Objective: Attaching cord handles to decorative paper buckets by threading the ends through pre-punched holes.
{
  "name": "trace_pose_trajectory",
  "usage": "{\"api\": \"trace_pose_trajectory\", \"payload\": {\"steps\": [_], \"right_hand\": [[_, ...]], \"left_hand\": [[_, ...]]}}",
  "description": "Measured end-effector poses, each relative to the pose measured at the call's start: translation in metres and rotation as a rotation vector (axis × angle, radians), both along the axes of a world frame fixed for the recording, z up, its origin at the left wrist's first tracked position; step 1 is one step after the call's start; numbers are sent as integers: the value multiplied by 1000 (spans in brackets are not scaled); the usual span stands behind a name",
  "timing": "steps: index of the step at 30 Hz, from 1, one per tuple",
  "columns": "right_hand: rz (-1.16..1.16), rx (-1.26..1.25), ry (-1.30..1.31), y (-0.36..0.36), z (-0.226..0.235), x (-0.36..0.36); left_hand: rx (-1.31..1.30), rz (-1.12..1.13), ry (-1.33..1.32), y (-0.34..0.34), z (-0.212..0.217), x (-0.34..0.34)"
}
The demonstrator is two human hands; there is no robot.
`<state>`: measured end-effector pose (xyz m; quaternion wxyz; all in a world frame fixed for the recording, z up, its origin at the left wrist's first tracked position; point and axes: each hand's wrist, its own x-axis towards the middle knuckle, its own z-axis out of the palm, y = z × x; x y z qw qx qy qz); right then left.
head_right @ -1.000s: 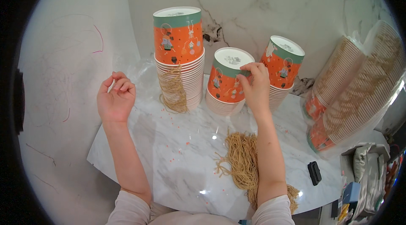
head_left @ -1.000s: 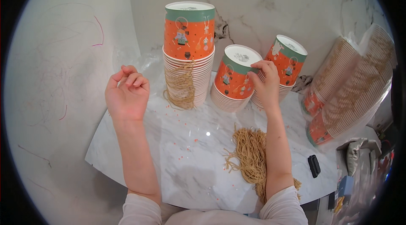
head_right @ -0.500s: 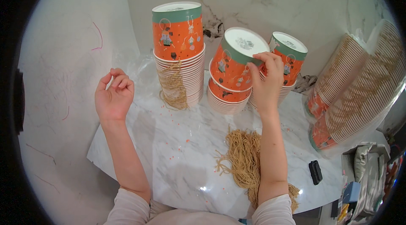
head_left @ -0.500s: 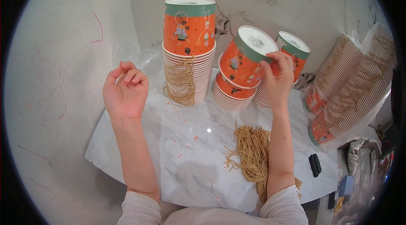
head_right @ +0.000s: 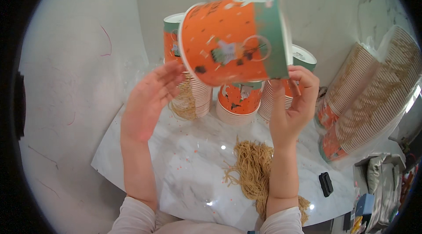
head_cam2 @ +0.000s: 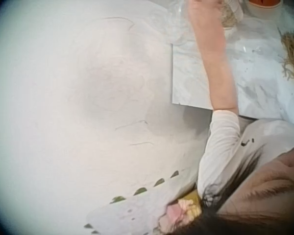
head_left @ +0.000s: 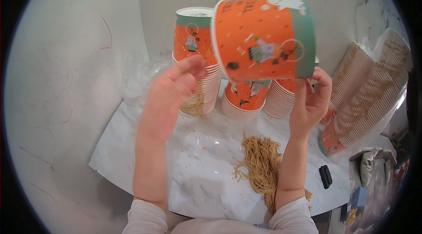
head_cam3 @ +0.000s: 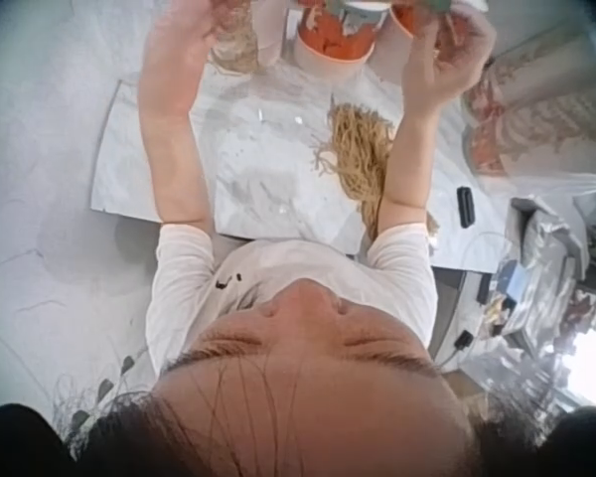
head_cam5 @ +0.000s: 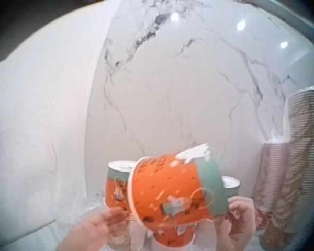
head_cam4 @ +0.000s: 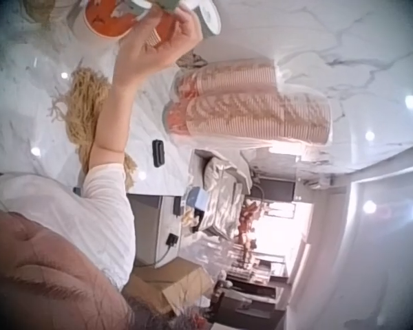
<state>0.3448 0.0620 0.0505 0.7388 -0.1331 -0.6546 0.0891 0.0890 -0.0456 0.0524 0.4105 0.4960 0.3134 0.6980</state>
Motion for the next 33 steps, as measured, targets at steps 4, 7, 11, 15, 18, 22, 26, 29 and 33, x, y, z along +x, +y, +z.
{"api": "trace_pose_trajectory", "payload": {"steps": [4,7,11,15,18,22,26,29,33], "right_hand": [[75,-27,-133,-13,0,-3],[152,-93,-173,-18,4,-4],[271,-152,-141,-27,10,5],[309,-407,-140,-34,11,12],[263,-455,-183,-32,12,14],[219,-377,-241,-35,15,14],[211,-312,-291,-41,19,15],[190,-281,-412,-42,21,19],[198,-255,-488,-40,22,24]], "left_hand": [[63,-65,-30,-7,0,17],[12,-16,-12,-11,1,18],[-31,-90,99,-14,0,23],[-55,-109,317,-9,-13,24],[-8,18,568,-11,-10,28],[-54,-1,571,-12,-10,24],[-145,-72,537,-23,0,23],[-147,-153,479,-30,1,19],[-201,-287,282,-33,4,18]]}}
